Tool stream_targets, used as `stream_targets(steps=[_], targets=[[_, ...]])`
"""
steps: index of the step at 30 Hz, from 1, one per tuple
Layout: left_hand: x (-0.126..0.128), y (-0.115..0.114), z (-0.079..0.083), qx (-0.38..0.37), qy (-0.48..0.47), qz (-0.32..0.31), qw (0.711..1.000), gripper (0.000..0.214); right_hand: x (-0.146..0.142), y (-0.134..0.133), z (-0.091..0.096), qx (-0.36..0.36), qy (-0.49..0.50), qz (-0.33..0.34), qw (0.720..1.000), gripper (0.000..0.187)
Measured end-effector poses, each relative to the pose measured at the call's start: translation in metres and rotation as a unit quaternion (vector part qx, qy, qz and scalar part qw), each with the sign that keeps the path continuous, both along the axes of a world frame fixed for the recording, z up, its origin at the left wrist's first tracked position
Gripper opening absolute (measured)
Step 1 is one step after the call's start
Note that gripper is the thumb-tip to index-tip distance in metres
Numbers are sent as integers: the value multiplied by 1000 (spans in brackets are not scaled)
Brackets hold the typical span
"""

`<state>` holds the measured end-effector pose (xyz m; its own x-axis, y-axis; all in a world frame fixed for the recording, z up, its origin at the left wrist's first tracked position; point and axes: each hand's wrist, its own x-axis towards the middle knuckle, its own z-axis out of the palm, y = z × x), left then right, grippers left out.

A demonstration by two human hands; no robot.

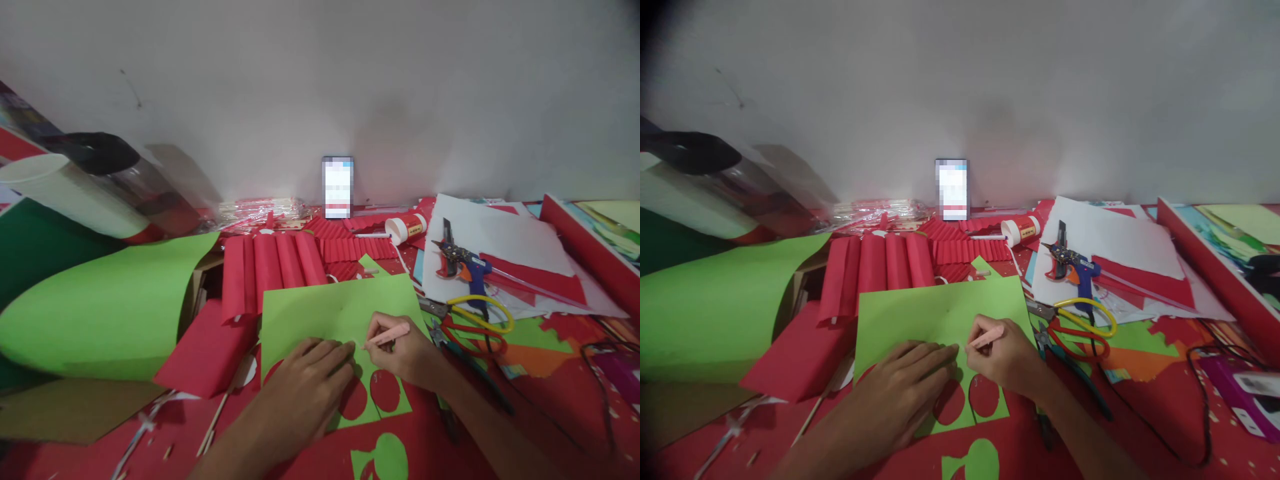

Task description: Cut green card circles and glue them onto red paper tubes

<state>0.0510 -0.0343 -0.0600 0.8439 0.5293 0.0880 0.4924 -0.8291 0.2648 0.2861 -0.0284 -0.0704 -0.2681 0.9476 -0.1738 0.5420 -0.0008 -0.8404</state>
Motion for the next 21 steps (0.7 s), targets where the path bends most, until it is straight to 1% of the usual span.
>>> stream_targets(steps=[3, 7, 12, 17, 21], targets=[[0, 0, 2, 0, 1, -1, 1000, 20, 0, -1, 0, 11, 0, -8, 1000, 11], [1, 0, 3, -2, 1, 0, 1000, 21, 1, -1, -2, -8, 5, 18, 1000, 13], [1, 0, 4, -9, 6, -3, 1000, 20, 0, -1, -1, 7, 4, -3, 1000, 11], [0, 1, 4, -3, 1, -1, 1000, 16, 0, -1, 0, -4, 14, 26, 1000, 14], [1, 1, 4, 3, -7, 1, 1000, 16, 1, -2, -2, -7, 15, 11, 1000, 12]])
